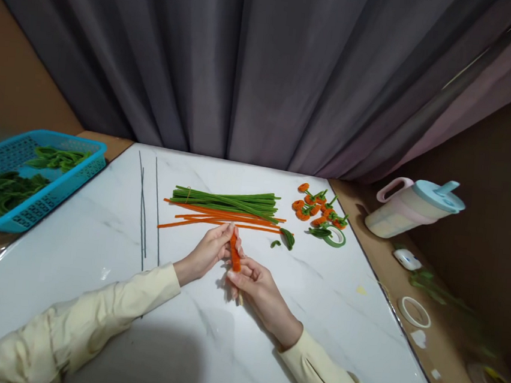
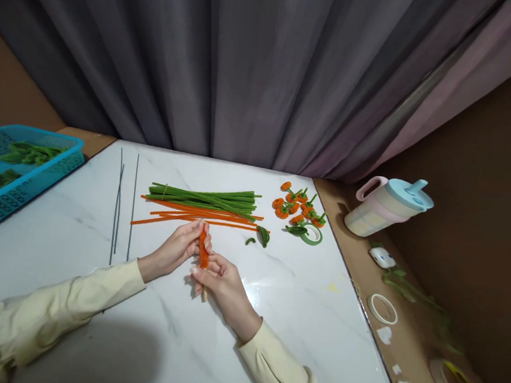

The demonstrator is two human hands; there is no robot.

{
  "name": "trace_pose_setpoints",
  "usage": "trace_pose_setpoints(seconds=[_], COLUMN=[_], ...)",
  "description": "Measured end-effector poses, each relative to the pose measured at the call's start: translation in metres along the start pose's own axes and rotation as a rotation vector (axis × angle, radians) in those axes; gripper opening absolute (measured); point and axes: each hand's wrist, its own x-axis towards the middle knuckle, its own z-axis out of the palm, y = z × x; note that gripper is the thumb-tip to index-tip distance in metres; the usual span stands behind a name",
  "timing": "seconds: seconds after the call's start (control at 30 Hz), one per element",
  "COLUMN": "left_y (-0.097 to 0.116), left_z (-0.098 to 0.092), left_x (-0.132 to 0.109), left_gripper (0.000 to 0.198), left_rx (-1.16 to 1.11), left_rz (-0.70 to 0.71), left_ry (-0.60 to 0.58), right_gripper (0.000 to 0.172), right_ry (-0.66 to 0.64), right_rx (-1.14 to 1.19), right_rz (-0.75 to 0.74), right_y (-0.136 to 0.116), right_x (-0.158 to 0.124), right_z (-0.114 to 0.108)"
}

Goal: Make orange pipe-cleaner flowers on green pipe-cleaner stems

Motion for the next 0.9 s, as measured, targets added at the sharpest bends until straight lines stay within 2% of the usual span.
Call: trace_pose_setpoints(seconds=[0.17, 0.27, 0.4, 0.5, 0.77, 0.83, 0.9], left_y=[-0.002, 0.002, 0.019, 0.036, 0.071, 0.079, 0.085], left_z=[0.001, 0.005, 0.02, 0.035, 0.063, 0.067, 0.07], left_x=[-0.001, -0.004, -0.004, 0.0, 0.016, 0.016, 0.015], left_gripper=[0.029, 0.03, 0.03, 0.03, 0.037, 0.036, 0.034], left_rx=[0.06, 0.176, 0.285, 0.306, 0.26, 0.257, 0.28], left_rz=[0.051, 0.11, 0.15, 0.177, 0.216, 0.248, 0.312], left_ry=[0.003, 0.027, 0.03, -0.051, -0.261, -0.264, -0.209], right_gripper=[0.044, 0.044, 0.032, 0.03, 0.032, 0.032, 0.032], right_ry=[0.129, 0.141, 0.001, -0.097, -0.187, -0.217, -0.235], right_rx=[-0.022, -0.006, 0.099, 0.211, 0.241, 0.209, 0.141], right_rz=[-0.041, -0.071, -0.025, 0.022, -0.094, -0.105, -0.111], right_y=[0.002, 0.001, -0.011, -0.024, -0.054, -0.063, -0.073], right_x=[-0.002, -0.002, -0.001, 0.0, 0.008, 0.011, 0.012], right_z=[0.006, 0.005, -0.001, -0.008, -0.008, -0.006, -0.004])
